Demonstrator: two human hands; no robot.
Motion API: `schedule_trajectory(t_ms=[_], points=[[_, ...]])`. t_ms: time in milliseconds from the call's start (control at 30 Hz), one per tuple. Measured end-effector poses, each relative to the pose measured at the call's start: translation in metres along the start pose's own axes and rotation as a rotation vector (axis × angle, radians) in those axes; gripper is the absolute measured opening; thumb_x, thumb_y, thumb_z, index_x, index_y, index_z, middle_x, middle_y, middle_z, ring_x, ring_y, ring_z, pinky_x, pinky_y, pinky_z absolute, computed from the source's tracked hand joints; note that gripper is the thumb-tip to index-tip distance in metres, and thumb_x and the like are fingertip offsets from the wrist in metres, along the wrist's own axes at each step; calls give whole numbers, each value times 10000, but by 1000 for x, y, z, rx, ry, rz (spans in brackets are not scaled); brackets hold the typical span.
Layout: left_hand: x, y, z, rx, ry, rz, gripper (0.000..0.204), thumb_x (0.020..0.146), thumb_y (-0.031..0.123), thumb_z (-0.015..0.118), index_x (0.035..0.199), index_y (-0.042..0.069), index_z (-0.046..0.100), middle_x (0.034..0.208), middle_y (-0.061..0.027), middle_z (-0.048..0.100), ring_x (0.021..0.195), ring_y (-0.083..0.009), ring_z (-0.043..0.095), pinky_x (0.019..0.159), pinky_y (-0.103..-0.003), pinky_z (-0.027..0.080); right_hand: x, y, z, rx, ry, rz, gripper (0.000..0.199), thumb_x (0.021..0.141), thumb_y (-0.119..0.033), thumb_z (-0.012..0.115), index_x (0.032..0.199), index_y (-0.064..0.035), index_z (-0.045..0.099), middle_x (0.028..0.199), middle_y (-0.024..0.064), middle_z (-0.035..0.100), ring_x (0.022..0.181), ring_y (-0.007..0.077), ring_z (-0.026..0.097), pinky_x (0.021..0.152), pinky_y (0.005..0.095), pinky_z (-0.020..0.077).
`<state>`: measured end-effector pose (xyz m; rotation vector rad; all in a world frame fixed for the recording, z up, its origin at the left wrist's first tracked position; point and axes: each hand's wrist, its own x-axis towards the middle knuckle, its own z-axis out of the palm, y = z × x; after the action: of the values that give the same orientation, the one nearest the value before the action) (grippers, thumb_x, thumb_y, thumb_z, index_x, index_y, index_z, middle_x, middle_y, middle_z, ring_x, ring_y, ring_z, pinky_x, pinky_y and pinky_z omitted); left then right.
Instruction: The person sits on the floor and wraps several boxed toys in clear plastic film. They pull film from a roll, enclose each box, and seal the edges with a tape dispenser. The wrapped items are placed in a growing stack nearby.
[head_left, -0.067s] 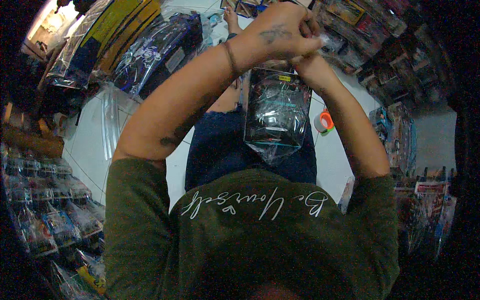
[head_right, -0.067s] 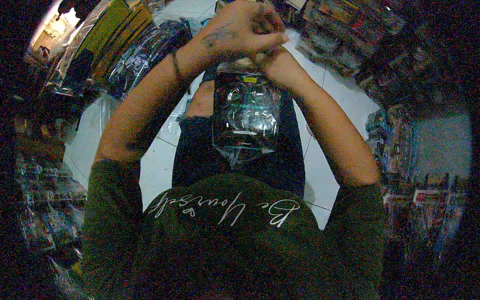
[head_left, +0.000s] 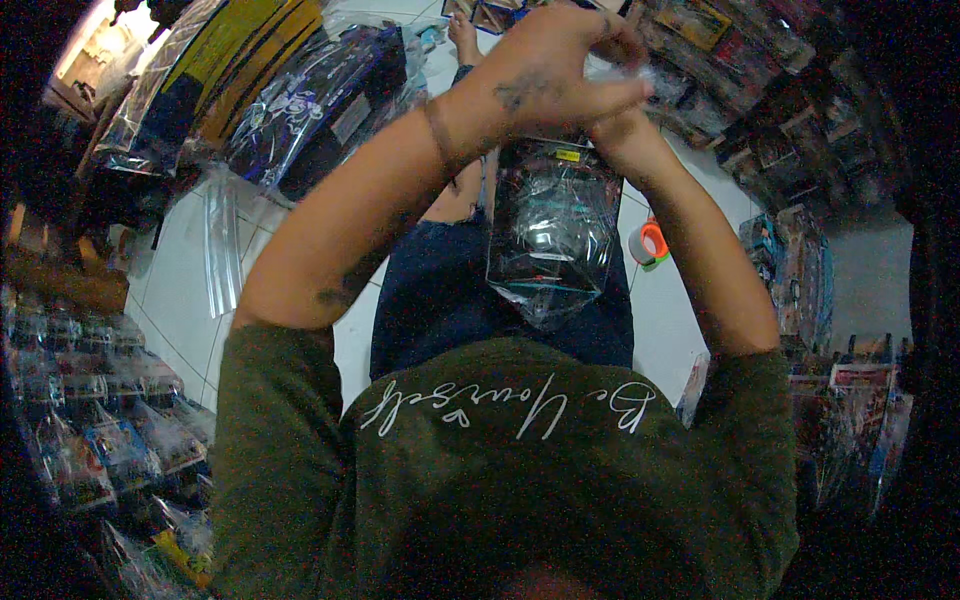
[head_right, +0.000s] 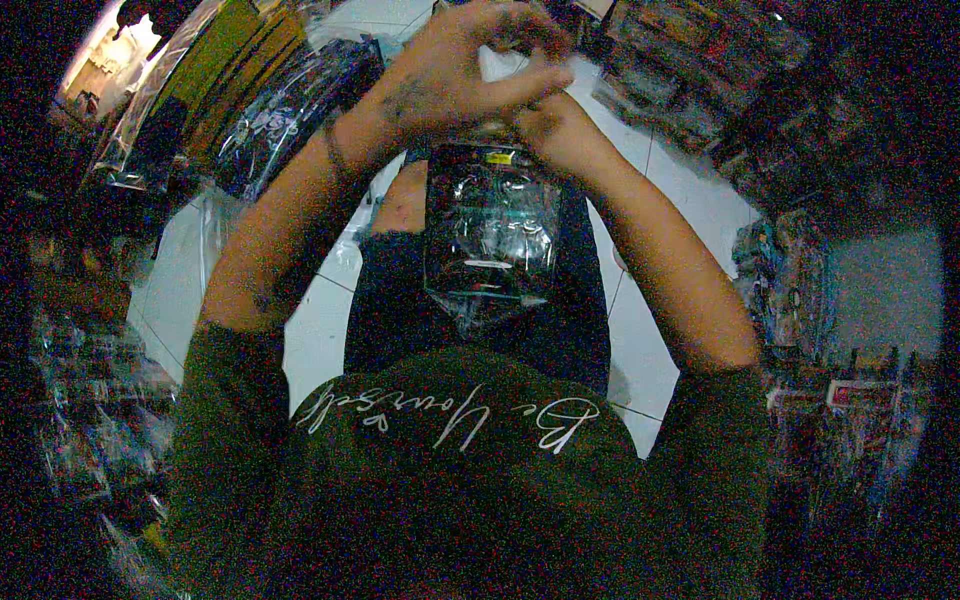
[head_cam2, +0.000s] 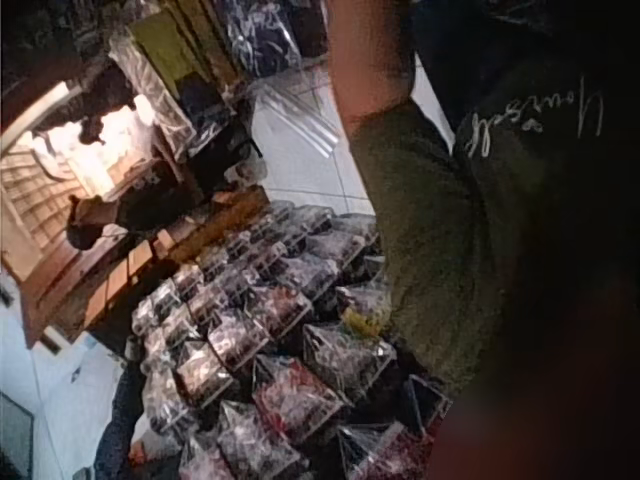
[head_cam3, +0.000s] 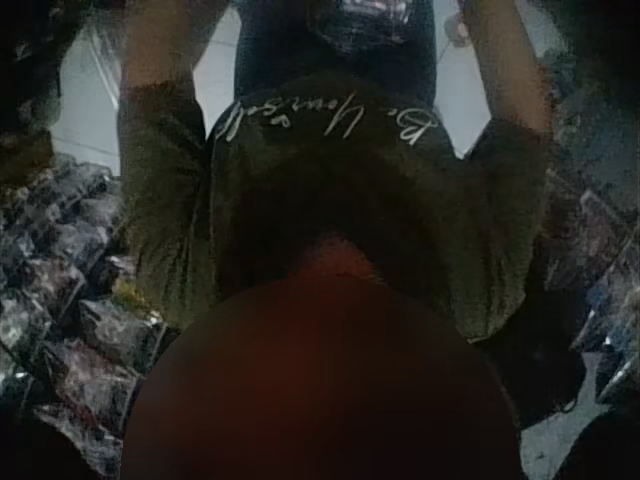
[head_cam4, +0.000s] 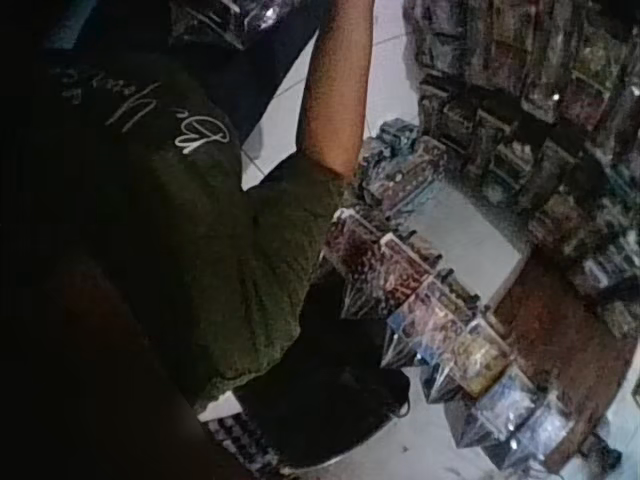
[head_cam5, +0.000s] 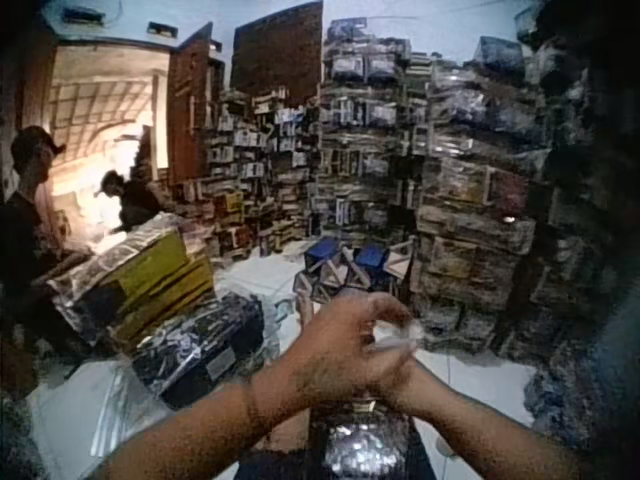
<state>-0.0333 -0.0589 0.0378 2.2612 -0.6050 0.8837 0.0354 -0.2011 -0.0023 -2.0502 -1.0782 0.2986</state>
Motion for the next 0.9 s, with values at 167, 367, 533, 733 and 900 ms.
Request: schedule_trajectory(t_ms=[167, 367, 533, 733, 900], points=[[-107, 68, -4, 248, -326, -32, 1083, 458, 523, 819, 1357, 100, 386, 1394, -144, 386, 1303, -368, 325, 1054, -584, 194, 16, 12, -4, -147, -44, -296, 267, 890, -222, 553, 1100, -75, 626, 976, 180, 642, 922, 317, 619, 857, 387, 461], [-146, 54, 61, 650, -255, 75, 508, 836, 183, 441, 1343, 154, 407, 1425, -119, 358, 1348, -356, 270, 1061, -616, 156, 10, 3, -10, -480, -85, -426, 249, 842, -232, 559, 1040, -99, 632, 996, 144, 645, 885, 345, 622, 793, 418, 488], [-145, 48, 67, 556, -132, 114, 395, 801, 195, 493, 1190, 134, 530, 1277, -101, 480, 1293, -323, 353, 1085, -558, 198, -26, -8, 8, -601, 121, -470, 252, 828, -222, 571, 1055, -116, 598, 973, 129, 653, 849, 317, 638, 727, 415, 511], [-161, 36, 71, 290, 126, 213, 494, 774, 153, 542, 1258, 184, 449, 1309, -96, 415, 1309, -333, 318, 1097, -504, 203, -75, -12, 48, -567, 232, -409, 479, 823, -141, 568, 1268, 1, 463, 1367, 181, 409, 1296, 358, 339, 1100, 483, 207], [-150, 46, 62, 683, -58, 75, 567, 819, 188, 487, 1369, 224, 355, 1472, -124, 256, 1358, -272, 265, 1102, -493, 150, -120, -19, 60, -491, 164, -423, 461, 791, -134, 577, 1216, 29, 500, 1348, 210, 418, 1294, 392, 332, 1105, 511, 186]])
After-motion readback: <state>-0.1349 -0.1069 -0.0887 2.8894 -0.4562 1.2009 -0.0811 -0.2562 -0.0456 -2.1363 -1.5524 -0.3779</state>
